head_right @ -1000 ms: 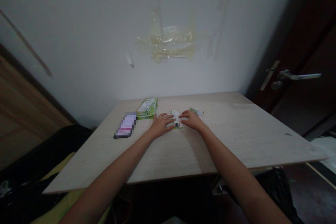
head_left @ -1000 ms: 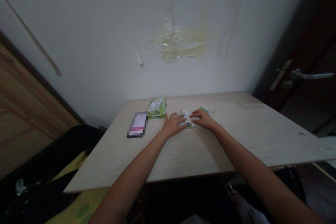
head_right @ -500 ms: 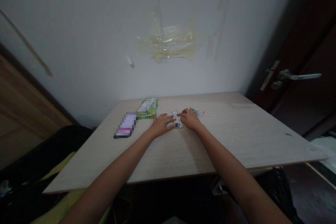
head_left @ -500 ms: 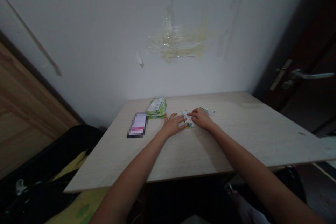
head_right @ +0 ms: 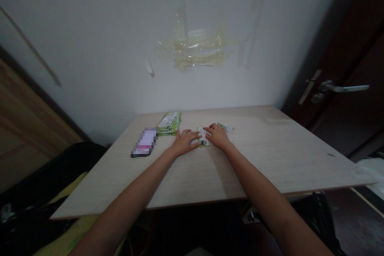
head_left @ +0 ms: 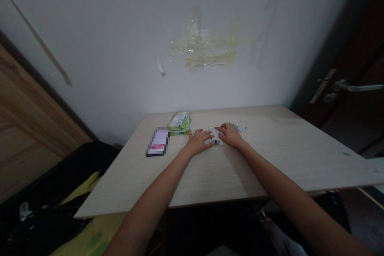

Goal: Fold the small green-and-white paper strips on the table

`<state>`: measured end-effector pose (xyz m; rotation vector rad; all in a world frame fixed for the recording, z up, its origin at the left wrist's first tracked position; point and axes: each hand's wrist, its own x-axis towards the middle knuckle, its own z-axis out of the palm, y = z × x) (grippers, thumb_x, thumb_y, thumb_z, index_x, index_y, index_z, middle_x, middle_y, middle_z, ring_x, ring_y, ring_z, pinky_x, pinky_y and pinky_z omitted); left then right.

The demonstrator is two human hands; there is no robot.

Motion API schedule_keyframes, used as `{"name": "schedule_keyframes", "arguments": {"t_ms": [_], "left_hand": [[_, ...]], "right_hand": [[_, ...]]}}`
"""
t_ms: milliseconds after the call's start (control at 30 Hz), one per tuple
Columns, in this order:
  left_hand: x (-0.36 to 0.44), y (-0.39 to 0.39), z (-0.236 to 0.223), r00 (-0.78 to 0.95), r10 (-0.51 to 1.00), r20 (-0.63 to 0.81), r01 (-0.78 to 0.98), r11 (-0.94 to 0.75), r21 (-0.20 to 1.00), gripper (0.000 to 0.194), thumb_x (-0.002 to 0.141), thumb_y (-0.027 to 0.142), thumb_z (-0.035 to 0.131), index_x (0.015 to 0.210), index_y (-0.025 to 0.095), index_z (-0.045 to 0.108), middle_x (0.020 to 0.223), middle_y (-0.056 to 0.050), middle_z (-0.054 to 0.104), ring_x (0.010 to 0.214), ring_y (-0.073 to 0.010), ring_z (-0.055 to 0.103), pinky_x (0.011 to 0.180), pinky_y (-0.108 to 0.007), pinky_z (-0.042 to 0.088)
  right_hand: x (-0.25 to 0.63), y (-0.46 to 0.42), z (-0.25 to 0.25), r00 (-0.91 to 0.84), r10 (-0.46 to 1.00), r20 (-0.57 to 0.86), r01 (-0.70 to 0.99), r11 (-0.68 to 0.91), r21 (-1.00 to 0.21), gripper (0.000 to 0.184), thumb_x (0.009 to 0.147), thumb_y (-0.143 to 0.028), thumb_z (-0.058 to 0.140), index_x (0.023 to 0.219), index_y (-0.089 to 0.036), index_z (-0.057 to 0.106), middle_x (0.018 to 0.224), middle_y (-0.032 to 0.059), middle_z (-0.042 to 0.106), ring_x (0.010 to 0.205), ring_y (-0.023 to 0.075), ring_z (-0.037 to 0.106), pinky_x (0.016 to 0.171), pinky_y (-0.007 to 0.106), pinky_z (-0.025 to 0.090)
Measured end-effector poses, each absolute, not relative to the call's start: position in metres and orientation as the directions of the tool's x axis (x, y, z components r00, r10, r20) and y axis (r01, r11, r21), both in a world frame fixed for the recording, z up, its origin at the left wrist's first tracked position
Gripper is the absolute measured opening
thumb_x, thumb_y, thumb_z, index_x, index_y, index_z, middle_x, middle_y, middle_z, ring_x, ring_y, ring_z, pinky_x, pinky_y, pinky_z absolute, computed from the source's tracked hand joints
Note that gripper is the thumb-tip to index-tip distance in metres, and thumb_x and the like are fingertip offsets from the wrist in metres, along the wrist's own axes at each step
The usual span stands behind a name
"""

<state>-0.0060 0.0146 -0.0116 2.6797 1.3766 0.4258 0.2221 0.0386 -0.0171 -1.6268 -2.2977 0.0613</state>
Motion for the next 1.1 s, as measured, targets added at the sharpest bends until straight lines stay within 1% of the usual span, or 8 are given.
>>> {"name": "schedule_keyframes", "arguments": {"t_ms": [133, 267, 433, 567, 800, 1000, 1100], "left_hand": [[-0.0054, 0.0169, -0.0121, 0.557, 0.801, 0.219, 0.775, -0.596, 0.212, 0.052, 0.095, 0.062, 0.046, 0.139, 0.036, 0.056, 0.148, -0.003, 0.055, 0.137, -0.0294, 0.040, 0.119, -0.062, 0.012], [-0.0045, 0.0191, -0.0131, 0.545, 0.809, 0.223, 0.787, -0.584, 0.197, 0.060, 0.094, 0.065, 0.044, 0.144, 0.033, 0.052, 0.148, -0.006, 0.054, 0.138, -0.0304, 0.040, 0.119, -0.061, 0.013], [-0.0044, 0.0207, -0.0144, 0.543, 0.810, 0.222, 0.791, -0.582, 0.188, 0.058, 0.093, 0.064, 0.047, 0.142, 0.034, 0.053, 0.148, -0.005, 0.055, 0.139, -0.0306, 0.038, 0.119, -0.062, 0.014], [-0.0049, 0.0206, -0.0149, 0.530, 0.815, 0.232, 0.801, -0.572, 0.179, 0.057, 0.093, 0.064, 0.048, 0.142, 0.036, 0.054, 0.150, -0.004, 0.052, 0.140, -0.0311, 0.037, 0.119, -0.061, 0.014], [-0.0058, 0.0181, -0.0123, 0.536, 0.812, 0.233, 0.795, -0.578, 0.183, 0.057, 0.093, 0.064, 0.047, 0.142, 0.035, 0.054, 0.149, -0.004, 0.054, 0.139, -0.0309, 0.038, 0.119, -0.063, 0.015], [-0.0051, 0.0162, -0.0110, 0.524, 0.819, 0.234, 0.803, -0.567, 0.186, 0.056, 0.093, 0.063, 0.048, 0.141, 0.035, 0.055, 0.149, -0.004, 0.054, 0.140, -0.0315, 0.037, 0.119, -0.061, 0.016], [-0.0049, 0.0159, -0.0113, 0.515, 0.824, 0.236, 0.806, -0.560, 0.192, 0.057, 0.092, 0.064, 0.049, 0.142, 0.036, 0.054, 0.149, -0.003, 0.054, 0.139, -0.0314, 0.038, 0.119, -0.061, 0.015]], "right_hand": [[0.2200, 0.0382, -0.0169, -0.288, 0.926, 0.242, 0.914, 0.342, -0.220, 0.045, 0.097, -0.041, 0.049, 0.139, -0.032, 0.058, 0.134, 0.0095, 0.055, 0.121, 0.0265, 0.048, 0.105, 0.040, 0.034], [0.2183, 0.0368, -0.0153, -0.290, 0.924, 0.250, 0.915, 0.344, -0.209, 0.044, 0.096, -0.040, 0.049, 0.138, -0.031, 0.060, 0.133, 0.0096, 0.055, 0.121, 0.0265, 0.048, 0.105, 0.040, 0.035], [0.2181, 0.0353, -0.0136, -0.284, 0.929, 0.238, 0.918, 0.334, -0.211, 0.044, 0.097, -0.042, 0.049, 0.138, -0.032, 0.059, 0.135, 0.0097, 0.054, 0.122, 0.0274, 0.047, 0.103, 0.041, 0.036], [0.2186, 0.0347, -0.0131, -0.281, 0.933, 0.227, 0.922, 0.328, -0.205, 0.045, 0.097, -0.042, 0.047, 0.140, -0.033, 0.058, 0.136, 0.0097, 0.054, 0.122, 0.0272, 0.047, 0.103, 0.042, 0.035], [0.2196, 0.0349, -0.0141, -0.293, 0.928, 0.232, 0.916, 0.342, -0.211, 0.045, 0.098, -0.043, 0.046, 0.141, -0.034, 0.056, 0.135, 0.0088, 0.054, 0.121, 0.0262, 0.047, 0.104, 0.040, 0.034], [0.2178, 0.0341, -0.0130, -0.286, 0.932, 0.224, 0.930, 0.326, -0.172, 0.045, 0.099, -0.042, 0.046, 0.142, -0.035, 0.055, 0.136, 0.0088, 0.054, 0.121, 0.0262, 0.047, 0.105, 0.040, 0.033], [0.2168, 0.0333, -0.0122, -0.280, 0.932, 0.230, 0.930, 0.323, -0.175, 0.045, 0.098, -0.042, 0.046, 0.142, -0.035, 0.055, 0.135, 0.0089, 0.054, 0.120, 0.0264, 0.048, 0.105, 0.040, 0.033]]}}
